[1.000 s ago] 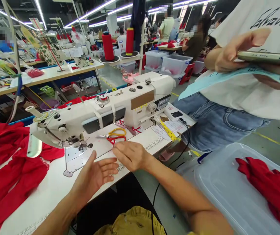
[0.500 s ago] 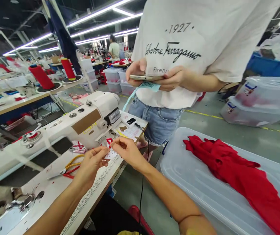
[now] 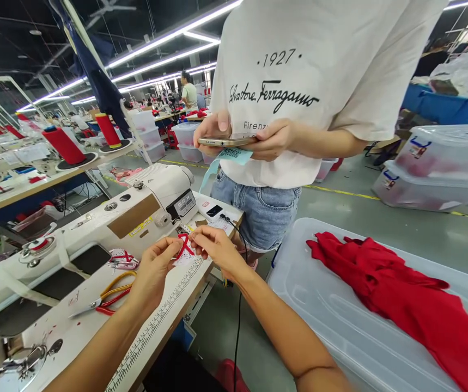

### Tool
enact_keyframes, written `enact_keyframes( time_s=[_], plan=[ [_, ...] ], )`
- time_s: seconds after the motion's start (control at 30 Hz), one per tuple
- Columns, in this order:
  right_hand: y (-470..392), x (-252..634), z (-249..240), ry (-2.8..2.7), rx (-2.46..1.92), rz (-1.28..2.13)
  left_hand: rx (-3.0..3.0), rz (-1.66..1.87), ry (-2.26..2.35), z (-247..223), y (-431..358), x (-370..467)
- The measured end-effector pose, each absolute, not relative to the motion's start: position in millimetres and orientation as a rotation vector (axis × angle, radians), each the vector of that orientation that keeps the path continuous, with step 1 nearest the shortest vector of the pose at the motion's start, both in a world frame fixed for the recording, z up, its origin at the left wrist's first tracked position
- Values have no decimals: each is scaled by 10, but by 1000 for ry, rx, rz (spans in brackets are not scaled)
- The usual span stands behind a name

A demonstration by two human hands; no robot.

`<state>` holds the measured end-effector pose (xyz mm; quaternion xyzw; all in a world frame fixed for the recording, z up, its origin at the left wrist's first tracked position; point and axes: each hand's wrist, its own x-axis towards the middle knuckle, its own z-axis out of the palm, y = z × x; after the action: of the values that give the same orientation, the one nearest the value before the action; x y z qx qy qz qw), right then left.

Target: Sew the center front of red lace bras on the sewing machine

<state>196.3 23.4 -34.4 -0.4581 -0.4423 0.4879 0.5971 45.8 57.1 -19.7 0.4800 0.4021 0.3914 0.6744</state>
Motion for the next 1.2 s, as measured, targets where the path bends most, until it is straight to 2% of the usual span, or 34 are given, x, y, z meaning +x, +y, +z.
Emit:
enact_keyframes(
  time_s=[1.2],
  plan=[
    [399,1988,-437,-1016,-1081,1157,1074,880,961,-251,672,445]
  ],
)
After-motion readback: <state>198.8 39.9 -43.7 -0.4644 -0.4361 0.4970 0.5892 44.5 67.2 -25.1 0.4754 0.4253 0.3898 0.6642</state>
